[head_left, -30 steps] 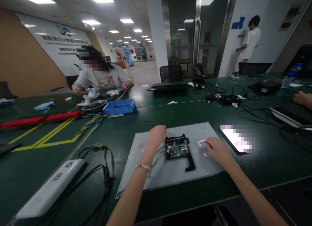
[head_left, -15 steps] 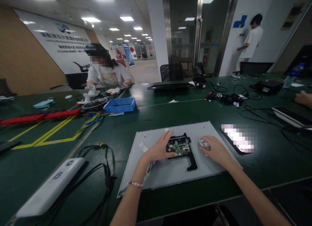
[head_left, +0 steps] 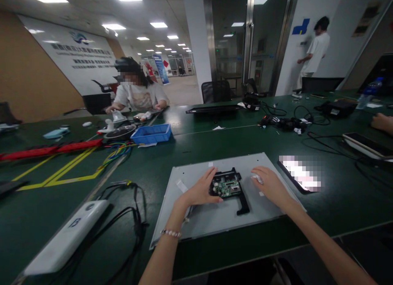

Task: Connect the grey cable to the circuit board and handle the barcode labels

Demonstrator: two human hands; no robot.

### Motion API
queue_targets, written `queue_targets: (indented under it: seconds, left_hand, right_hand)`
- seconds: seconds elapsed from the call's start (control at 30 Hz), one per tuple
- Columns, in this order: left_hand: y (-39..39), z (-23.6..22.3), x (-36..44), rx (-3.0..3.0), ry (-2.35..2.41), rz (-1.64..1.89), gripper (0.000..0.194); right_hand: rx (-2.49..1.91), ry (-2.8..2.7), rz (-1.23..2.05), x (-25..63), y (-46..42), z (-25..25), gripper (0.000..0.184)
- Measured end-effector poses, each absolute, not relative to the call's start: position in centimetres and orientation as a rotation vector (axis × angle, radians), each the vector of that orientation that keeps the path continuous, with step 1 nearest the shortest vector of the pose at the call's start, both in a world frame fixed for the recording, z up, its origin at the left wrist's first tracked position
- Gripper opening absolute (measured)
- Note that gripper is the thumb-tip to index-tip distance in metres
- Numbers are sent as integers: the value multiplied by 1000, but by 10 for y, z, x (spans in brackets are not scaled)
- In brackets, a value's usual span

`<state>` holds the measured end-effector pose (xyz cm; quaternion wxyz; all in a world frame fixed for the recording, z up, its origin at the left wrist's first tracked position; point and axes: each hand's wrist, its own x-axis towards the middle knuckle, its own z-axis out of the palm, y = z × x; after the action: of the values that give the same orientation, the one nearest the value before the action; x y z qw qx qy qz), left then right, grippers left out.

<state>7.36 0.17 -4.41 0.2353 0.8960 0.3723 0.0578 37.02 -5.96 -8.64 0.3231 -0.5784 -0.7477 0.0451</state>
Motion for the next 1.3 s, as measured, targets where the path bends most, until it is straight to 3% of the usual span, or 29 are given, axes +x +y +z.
queue_targets:
  seconds: [0.27, 0.53, 1.03, 1.3]
  left_hand:
    - [4, -54, 72, 2447, 1053, 159, 114]
    - [4, -55, 73, 2437, 1048, 164, 119]
    - [4, -58, 73, 2454, 1056, 166, 118]
    - [4, -58, 71, 2468, 1073, 130, 116]
  right_hand:
    - [-1335, -2127, 130, 322, -10, -53, 28]
    - [-1054, -2368, 304, 272, 58, -57, 24]
    - [-1213, -2726, -61, 244, 80, -49, 15]
    - [-1374, -2697, -237, 263, 68, -40, 22]
